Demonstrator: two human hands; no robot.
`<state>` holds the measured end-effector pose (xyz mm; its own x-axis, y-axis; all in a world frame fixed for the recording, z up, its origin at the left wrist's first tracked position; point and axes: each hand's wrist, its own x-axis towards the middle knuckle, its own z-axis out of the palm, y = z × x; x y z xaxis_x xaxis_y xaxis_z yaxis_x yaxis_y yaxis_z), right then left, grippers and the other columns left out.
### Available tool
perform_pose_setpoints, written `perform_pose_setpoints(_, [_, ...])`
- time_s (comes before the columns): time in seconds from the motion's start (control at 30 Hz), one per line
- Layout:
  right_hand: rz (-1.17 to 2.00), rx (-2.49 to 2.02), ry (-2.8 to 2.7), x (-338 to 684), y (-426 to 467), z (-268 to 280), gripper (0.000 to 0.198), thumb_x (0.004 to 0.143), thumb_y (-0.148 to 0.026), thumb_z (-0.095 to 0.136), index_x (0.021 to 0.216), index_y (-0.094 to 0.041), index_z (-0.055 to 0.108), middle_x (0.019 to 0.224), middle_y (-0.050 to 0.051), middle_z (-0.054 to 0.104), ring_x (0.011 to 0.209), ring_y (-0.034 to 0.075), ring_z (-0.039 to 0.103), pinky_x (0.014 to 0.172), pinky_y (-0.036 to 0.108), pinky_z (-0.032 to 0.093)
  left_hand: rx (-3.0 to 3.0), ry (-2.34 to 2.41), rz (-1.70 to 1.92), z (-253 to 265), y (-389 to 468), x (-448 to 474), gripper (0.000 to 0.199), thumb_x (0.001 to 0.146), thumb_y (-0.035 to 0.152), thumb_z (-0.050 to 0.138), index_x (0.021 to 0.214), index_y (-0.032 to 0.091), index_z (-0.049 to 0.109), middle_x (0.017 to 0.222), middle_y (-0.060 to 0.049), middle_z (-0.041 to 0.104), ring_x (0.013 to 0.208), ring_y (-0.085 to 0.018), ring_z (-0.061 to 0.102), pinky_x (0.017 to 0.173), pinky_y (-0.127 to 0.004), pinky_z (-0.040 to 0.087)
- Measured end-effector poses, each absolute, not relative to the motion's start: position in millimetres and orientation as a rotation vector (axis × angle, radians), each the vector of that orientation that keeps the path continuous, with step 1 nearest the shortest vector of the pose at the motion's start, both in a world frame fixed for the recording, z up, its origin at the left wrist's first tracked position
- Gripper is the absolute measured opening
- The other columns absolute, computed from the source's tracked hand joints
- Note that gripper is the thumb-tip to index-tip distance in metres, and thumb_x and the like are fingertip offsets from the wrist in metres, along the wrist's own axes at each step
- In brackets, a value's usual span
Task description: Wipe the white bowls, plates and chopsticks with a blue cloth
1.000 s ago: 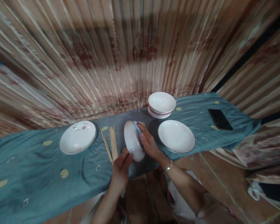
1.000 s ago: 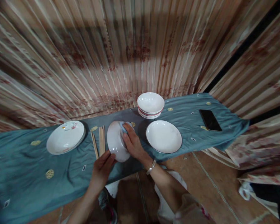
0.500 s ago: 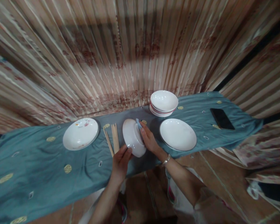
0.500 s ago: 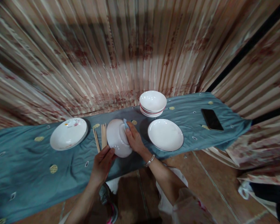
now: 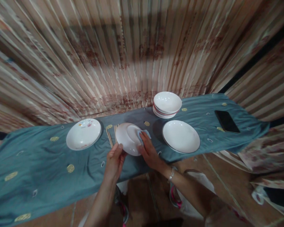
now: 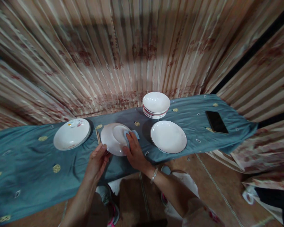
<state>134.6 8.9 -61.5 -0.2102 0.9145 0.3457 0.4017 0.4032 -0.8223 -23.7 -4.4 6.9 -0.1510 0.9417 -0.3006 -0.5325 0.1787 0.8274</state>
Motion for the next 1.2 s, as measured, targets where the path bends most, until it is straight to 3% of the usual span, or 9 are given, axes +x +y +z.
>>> perform_pose_setpoints(0.27, [0.5,-0.988,-2.069,129.7,-7.1,-43.8,0.067,0.098,-0.044,0.034,0.154,-0.019,0.007,0.159,0.015,0.016,0.148,0.027,0.012,0.117,0.054,0.022,0.489,1.045,1.402,3.6,-2.1,-24.3,0.041,0.064,0.034,0.082,0.098,0.014,0.071,0.089,-0.005,0.075,0.073,-0.013,0.067,0.066,-0.02,0.052])
perform_pose_setpoints(0.47, [0.399,-0.909,-2.204,122.8,-7.1,-37.4,0.07,0.096,-0.052,0.034,0.153,-0.016,0.014,0.159,0.016,0.017,0.148,0.03,0.01,0.116,0.055,0.022,0.508,1.021,1.395,4.3,-4.7,-18.5,0.037,0.064,0.032,0.082,0.095,0.016,0.072,0.09,-0.004,0.075,0.075,-0.012,0.066,0.071,-0.02,0.052])
perform_pose_setpoints(0.7, [0.373,-0.904,-2.21,119.7,-0.7,-25.1,0.067,0.095,-0.056,0.033,0.151,-0.021,0.024,0.157,0.011,0.026,0.148,0.03,0.011,0.117,0.054,0.02,0.661,1.039,1.328,2.2,-8.8,-13.8,0.033,0.067,0.035,0.076,0.097,0.02,0.073,0.098,-0.005,0.073,0.096,-0.021,0.066,0.081,-0.029,0.052])
perform_pose_setpoints(0.93, [0.293,-0.92,-2.185,125.2,19.1,0.4,0.057,0.097,-0.048,0.031,0.147,-0.021,0.035,0.154,0.011,0.034,0.147,0.027,0.016,0.117,0.052,0.014,0.901,1.073,1.259,-1.5,-13.4,-9.6,0.024,0.071,0.04,0.073,0.075,0.017,0.072,0.068,0.0,0.062,0.065,-0.012,0.055,0.063,-0.021,0.047])
perform_pose_setpoints(1.2, [0.459,-0.996,-1.957,131.9,43.3,6.5,0.053,0.097,-0.04,0.029,0.146,-0.022,0.037,0.153,0.007,0.036,0.146,0.024,0.022,0.119,0.049,0.017,0.973,1.096,1.169,-3.3,-16.5,-7.9,0.027,0.073,0.043,0.071,0.082,0.018,0.074,0.068,-0.001,0.061,0.065,-0.014,0.053,0.064,-0.024,0.047])
